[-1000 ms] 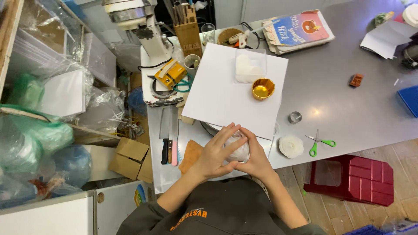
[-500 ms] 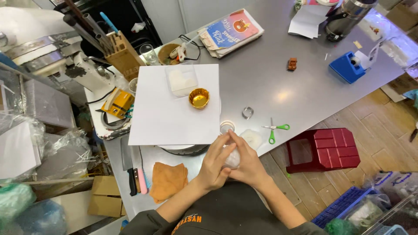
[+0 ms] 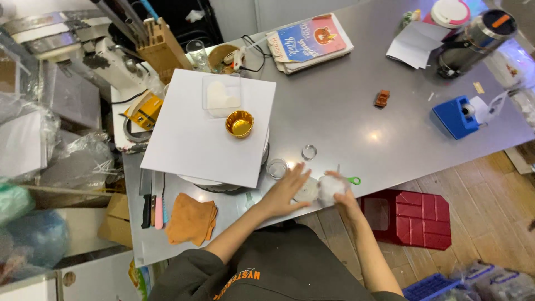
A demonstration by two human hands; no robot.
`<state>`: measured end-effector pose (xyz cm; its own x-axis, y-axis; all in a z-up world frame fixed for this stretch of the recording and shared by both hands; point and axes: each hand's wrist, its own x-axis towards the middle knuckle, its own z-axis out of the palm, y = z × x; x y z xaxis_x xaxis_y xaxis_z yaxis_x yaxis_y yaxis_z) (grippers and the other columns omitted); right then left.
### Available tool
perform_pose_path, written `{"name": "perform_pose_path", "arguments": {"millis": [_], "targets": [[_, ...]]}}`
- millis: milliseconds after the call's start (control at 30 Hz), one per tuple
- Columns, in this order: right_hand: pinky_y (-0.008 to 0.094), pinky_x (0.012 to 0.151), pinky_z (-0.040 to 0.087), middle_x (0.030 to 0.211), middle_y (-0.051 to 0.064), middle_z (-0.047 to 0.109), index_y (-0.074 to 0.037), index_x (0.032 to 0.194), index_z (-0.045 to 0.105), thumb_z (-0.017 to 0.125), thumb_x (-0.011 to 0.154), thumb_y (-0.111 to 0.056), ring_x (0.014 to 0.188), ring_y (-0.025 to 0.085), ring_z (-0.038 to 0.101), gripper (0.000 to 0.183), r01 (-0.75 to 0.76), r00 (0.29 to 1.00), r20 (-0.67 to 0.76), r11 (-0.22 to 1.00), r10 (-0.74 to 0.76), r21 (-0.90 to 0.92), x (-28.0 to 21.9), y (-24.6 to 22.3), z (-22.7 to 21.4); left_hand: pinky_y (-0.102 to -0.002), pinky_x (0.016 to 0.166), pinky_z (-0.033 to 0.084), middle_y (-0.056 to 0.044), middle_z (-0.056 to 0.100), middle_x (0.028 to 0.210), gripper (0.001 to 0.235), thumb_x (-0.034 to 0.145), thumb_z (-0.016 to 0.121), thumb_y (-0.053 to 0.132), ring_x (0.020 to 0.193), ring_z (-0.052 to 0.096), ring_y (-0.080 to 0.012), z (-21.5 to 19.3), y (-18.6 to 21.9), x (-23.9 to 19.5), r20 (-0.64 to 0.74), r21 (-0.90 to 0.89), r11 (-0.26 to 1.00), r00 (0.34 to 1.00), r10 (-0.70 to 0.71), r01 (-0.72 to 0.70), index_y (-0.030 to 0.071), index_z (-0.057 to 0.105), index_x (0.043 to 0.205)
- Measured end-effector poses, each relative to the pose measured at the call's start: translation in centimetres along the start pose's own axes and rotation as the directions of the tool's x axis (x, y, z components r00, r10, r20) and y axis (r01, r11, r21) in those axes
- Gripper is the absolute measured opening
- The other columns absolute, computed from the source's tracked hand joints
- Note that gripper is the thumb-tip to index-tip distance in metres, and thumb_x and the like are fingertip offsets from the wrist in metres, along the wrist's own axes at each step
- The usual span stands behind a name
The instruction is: Assembling a decorative white rose using wafer paper petals and edible glue.
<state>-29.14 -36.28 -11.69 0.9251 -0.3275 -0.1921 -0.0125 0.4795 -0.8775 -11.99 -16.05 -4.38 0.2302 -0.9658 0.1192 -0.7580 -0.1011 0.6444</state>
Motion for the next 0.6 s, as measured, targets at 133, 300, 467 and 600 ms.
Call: {"name": "perform_pose_path", "arguments": {"millis": [133,300,467,600], "targets": [[0.043,0.100,0.053,0.143,0.018,0.052,-0.010,0.153,0.040,0.087,0.069,-0.035,0.123,0.032,0.060,0.099,0.062,0.946,-0.227,0.817,-0.230,-0.573,6.3,-1.2,-4.8,-0.052,0.125,0.021,-0.031,0.014,0.165,0.100,0.083,0.081,0.039,0.155,0.014,-0.0438,6.0,-9.7,0.3,-0.018,0.249,0.926,0.957,-0.290,0.285,-0.001,0.026,0.156],[0.046,0.115,0.044,0.155,0.023,0.048,-0.008,0.155,0.036,0.091,0.068,-0.031,0.139,0.037,0.052,0.105,0.019,0.892,-0.276,0.641,-0.357,-0.767,10.7,0.8,-9.0,-0.046,0.110,0.045,-0.026,0.023,0.167,0.097,0.077,0.080,0.016,0.139,0.046,-0.0421,8.2,-13.4,0.5,-0.121,0.008,0.809,0.804,-0.583,0.588,0.018,0.031,0.160],[0.053,0.115,0.027,0.153,0.039,0.033,0.007,0.155,0.021,0.094,0.068,-0.037,0.140,0.051,0.032,0.122,0.017,0.797,-0.141,0.256,-0.588,-0.967,9.1,2.5,-8.3,-0.047,0.115,0.048,-0.020,0.045,0.150,0.097,0.079,0.085,0.020,0.136,0.054,-0.0421,11.0,-15.3,-1.3,-0.368,-0.083,0.896,0.822,-0.434,0.436,0.019,0.036,0.163],[0.048,0.113,0.041,0.140,0.019,0.059,-0.003,0.140,0.059,0.077,0.089,-0.039,0.131,0.038,0.052,0.064,0.012,0.897,-0.028,0.088,-0.442,-0.996,4.9,3.2,-4.6,-0.047,0.101,0.050,-0.020,0.042,0.148,0.099,0.076,0.086,0.024,0.124,0.055,-0.0414,5.3,-5.4,-1.4,-0.228,-0.053,0.790,0.763,-0.605,0.611,0.022,0.034,0.159]]}}
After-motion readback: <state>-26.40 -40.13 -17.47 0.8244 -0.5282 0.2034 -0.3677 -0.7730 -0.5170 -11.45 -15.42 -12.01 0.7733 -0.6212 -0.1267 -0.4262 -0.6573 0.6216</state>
